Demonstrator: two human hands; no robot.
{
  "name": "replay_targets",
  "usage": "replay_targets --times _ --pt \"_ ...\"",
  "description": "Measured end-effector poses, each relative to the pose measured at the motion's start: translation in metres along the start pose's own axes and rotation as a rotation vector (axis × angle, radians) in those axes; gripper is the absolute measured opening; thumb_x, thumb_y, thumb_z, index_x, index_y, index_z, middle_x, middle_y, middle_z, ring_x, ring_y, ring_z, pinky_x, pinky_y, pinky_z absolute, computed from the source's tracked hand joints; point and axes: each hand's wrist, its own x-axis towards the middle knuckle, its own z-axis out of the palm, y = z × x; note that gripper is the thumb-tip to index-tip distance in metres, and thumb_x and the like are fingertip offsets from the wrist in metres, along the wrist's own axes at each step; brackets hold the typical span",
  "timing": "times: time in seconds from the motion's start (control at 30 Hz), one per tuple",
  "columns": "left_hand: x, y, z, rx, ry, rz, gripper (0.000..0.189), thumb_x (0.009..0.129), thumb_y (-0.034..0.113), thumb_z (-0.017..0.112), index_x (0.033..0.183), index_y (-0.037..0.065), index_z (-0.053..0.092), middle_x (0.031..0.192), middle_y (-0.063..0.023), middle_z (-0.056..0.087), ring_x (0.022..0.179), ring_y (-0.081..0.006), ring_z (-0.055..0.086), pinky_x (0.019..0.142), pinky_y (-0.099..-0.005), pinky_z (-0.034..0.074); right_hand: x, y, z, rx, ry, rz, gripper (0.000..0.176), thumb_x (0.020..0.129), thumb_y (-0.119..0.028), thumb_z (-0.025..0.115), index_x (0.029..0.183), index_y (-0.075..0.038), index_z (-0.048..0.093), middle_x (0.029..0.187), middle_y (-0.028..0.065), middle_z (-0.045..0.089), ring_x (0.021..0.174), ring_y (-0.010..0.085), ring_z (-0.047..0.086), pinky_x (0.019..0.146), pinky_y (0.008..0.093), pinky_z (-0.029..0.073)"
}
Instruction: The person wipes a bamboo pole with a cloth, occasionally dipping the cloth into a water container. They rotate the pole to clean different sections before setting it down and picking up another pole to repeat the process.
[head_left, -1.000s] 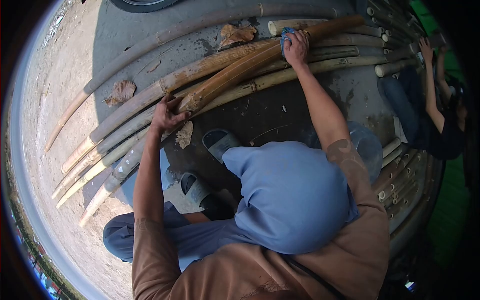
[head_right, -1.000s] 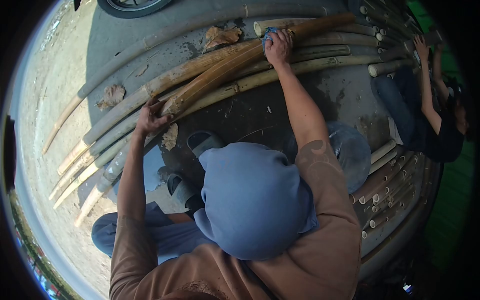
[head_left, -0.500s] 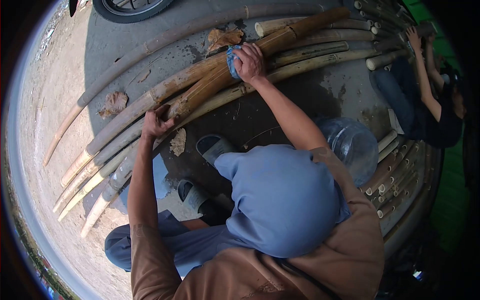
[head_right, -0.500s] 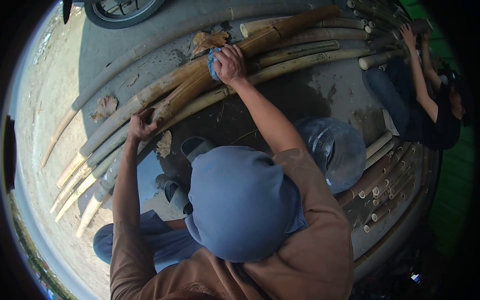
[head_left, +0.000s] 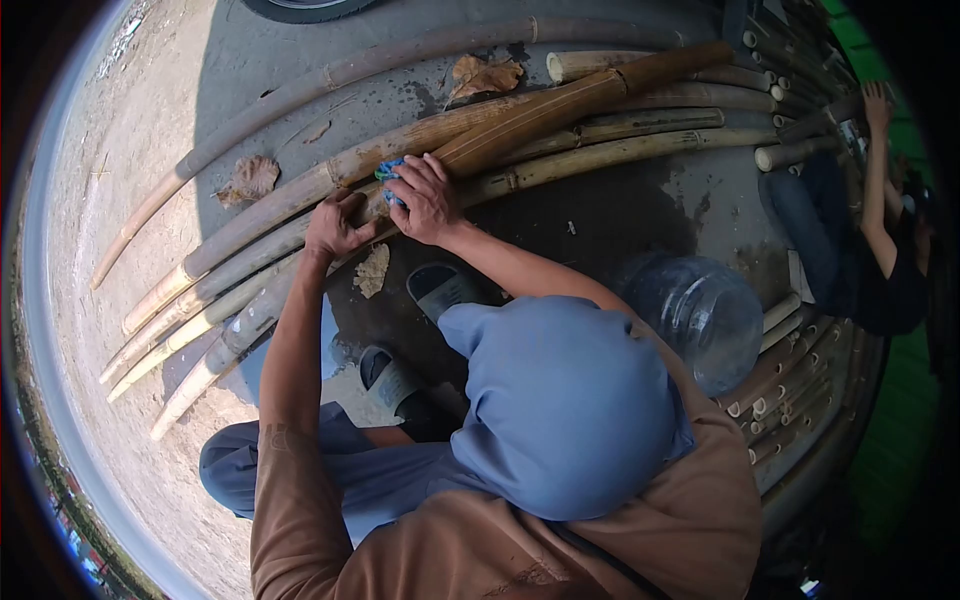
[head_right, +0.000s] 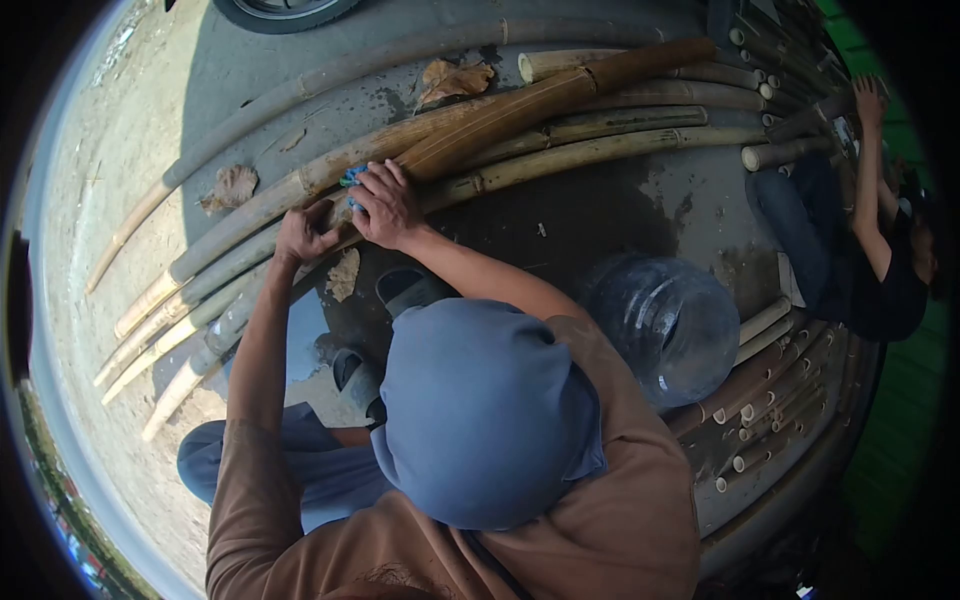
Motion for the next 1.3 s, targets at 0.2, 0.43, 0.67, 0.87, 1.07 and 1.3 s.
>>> replay_targets --times 0.2,0.43,0.67,0.87,1.07,1.3 --pt "-0.003 0.004 -0.006 -0.007 -0.05 -0.041 0.062 0.078 0.049 0.081 0.114 0.0 0.074 0.101 -0.0216 0.07 0.095 -0.0434 0.069 0.082 -0.0494 0.056 0.013 0.092 -0.057 -0.051 -0.108 -0.203 0.043 0.093 -0.043 0.06 0.119 -0.012 0.074 0.122 0.0158 0.069 0.122 0.0368 0.062 0.113 0.0525 0.043" --pt "-0.005 0.008 -0.012 0.059 -0.09 0.001 0.072 0.074 0.051 0.083 0.125 0.002 0.072 0.115 -0.0223 0.069 0.103 -0.0429 0.069 0.088 -0.0492 0.057 0.056 0.312 -0.231 -0.552 -0.129 0.419 0.032 0.104 -0.027 0.056 0.127 -0.012 0.071 0.136 0.0133 0.068 0.135 0.0368 0.057 0.113 0.0511 0.048" --pt "-0.018 0.02 -0.008 0.148 0.001 0.004 0.085 0.077 0.053 0.084 0.144 0.007 0.06 0.12 -0.0189 0.064 0.107 -0.0426 0.068 0.089 -0.0504 0.057 0.1 0.253 -0.355 -0.214 -0.395 0.686 0.034 0.107 -0.025 0.054 0.125 -0.002 0.069 0.114 0.0183 0.074 0.106 0.0321 0.072 0.096 0.0445 0.055" --pt "-0.043 0.038 0.006 0.323 -0.041 -0.077 0.085 0.084 0.056 0.079 0.151 0.01 0.054 0.132 -0.017 0.062 0.121 -0.0397 0.064 0.1 -0.052 0.053 0.026 0.054 -0.53 0.111 -0.556 0.949 0.029 0.107 -0.025 0.057 0.116 -0.003 0.073 0.084 -0.0026 0.064 0.076 0.0066 0.058 0.073 0.0283 0.052" --pt "-0.073 0.032 0.01 0.418 -0.042 -0.07 0.096 0.076 0.042 0.088 0.156 0.01 0.045 0.137 -0.018 0.062 0.125 -0.0405 0.062 0.104 -0.0514 0.053 -0.097 0.003 -0.562 0.102 -0.968 1.15 0.027 0.106 -0.026 0.06 0.109 -0.003 0.074 0.084 -0.0031 0.068 0.075 0.0069 0.061 0.072 0.0292 0.053" --pt "-0.077 0.034 -0.011 0.318 -0.196 -0.283 0.078 0.065 0.044 0.093 0.125 0.004 0.062 0.122 -0.0216 0.068 0.111 -0.041 0.069 0.093 -0.0513 0.058 -0.15 0.056 -0.454 0.038 -1.348 0.938 0.043 0.1 -0.036 0.064 0.129 -0.006 0.073 0.117 0.0114 0.076 0.097 0.0245 0.073 0.081 0.0384 0.06"
